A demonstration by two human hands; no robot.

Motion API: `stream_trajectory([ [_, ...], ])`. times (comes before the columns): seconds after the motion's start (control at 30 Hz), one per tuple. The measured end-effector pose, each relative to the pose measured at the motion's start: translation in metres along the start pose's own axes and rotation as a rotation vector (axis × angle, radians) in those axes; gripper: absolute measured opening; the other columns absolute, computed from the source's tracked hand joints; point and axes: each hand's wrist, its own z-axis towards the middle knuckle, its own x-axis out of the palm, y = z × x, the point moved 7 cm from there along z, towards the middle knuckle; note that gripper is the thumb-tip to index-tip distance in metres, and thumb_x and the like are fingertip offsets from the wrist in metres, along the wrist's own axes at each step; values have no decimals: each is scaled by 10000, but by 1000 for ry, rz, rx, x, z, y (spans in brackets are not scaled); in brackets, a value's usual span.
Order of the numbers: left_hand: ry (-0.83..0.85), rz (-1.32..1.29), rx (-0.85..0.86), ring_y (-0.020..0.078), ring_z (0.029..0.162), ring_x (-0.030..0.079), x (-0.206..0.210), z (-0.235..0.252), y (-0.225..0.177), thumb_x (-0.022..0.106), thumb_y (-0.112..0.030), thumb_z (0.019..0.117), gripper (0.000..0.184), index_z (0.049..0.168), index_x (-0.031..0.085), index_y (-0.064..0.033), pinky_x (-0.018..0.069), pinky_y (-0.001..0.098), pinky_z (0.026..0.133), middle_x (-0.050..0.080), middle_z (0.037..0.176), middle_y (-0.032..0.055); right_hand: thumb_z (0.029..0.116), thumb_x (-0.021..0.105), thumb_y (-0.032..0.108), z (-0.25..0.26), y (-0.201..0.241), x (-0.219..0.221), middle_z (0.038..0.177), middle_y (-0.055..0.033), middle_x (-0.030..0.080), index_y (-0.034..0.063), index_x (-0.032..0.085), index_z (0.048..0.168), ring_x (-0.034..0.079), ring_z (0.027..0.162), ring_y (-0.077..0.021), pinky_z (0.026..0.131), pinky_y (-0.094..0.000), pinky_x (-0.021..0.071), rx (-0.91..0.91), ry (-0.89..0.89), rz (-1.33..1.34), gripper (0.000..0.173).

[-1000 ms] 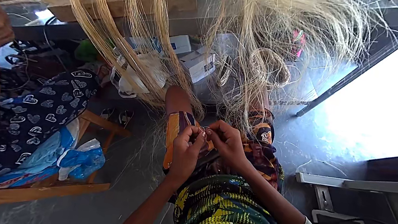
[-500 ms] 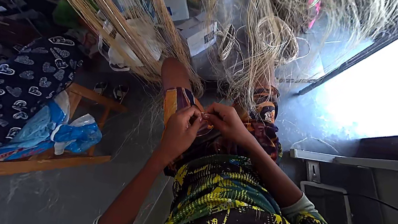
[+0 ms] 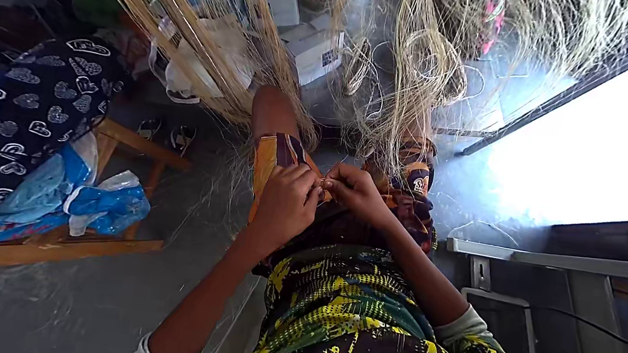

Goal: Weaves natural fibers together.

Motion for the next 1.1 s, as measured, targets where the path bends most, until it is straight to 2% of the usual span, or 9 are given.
stream_trajectory([
  [0.17, 6, -92, -48, 209, 834, 632, 7, -2, 8, 626, -122, 944, 108, 883, 683, -53, 473, 487, 859, 653, 873, 68, 1012, 575, 72, -1, -8, -4, 671, 1, 568, -1, 625, 929, 516, 553, -22, 537, -179, 449, 57, 87, 17, 122],
  [0.23, 32, -256, -153, 162, 850, 614, 11, -5, 16, 617, -121, 963, 99, 914, 675, -58, 487, 430, 848, 645, 914, 50, 1011, 576, 66, -1, -11, -3, 664, 8, 567, 2, 628, 911, 516, 553, -17, 538, -174, 446, 79, 107, 37, 129],
  [0.33, -8, -610, -314, 95, 796, 615, 20, -9, 28, 597, -81, 994, 67, 971, 639, -35, 536, 270, 724, 630, 897, 36, 991, 598, 48, -1, -12, -4, 678, 22, 582, 7, 644, 914, 519, 584, -5, 564, -164, 441, 59, 81, 77, 98],
  [0.43, -126, -891, -442, 98, 799, 621, 31, -12, 37, 582, -37, 993, 60, 977, 639, -41, 546, 273, 755, 633, 873, 21, 964, 645, 32, -1, -11, -4, 710, 12, 629, 4, 662, 948, 552, 601, -12, 580, -173, 470, 78, 39, 128, 36],
  [0.53, -202, -1006, -499, 96, 788, 625, 35, -11, 36, 563, -23, 994, 94, 958, 644, -53, 542, 265, 764, 643, 847, 13, 954, 663, 26, -1, -8, -4, 720, 13, 649, -19, 682, 978, 572, 613, -4, 601, -175, 496, 76, -7, 124, 54],
  [0.8, -213, -1066, -545, 81, 766, 617, 43, -17, 36, 539, -34, 1016, 132, 950, 651, -54, 534, 249, 744, 644, 828, 5, 990, 597, 26, -3, -2, -4, 665, 31, 596, -10, 706, 911, 491, 561, 19, 543, -149, 418, 11, -27, 81, 140],
  [0.9, -211, -1005, -483, 60, 807, 626, 43, -20, 41, 491, -77, 1022, 160, 1036, 650, -69, 537, 242, 769, 651, 874, -22, 993, 591, 22, -4, -3, -4, 686, 23, 609, -10, 706, 914, 484, 554, 19, 525, -143, 413, -1, -2, 56, 144],
  [1.0, -136, -936, -394, 52, 820, 622, 38, -22, 45, 518, -128, 1030, 181, 1154, 633, -64, 544, 235, 754, 645, 955, -11, 997, 581, 21, -7, -2, -2, 700, 1, 626, -15, 706, 914, 495, 555, 0, 513, -153, 418, -9, 25, 50, 154],
  [1.1, -57, -816, -332, 37, 779, 600, 30, -22, 40, 569, -134, 1021, 101, 1085, 636, -94, 527, 211, 703, 636, 939, -19, 990, 584, 26, -5, -3, 0, 698, 23, 610, -20, 701, 892, 491, 578, 16, 539, -158, 411, -20, 48, 47, 159],
])
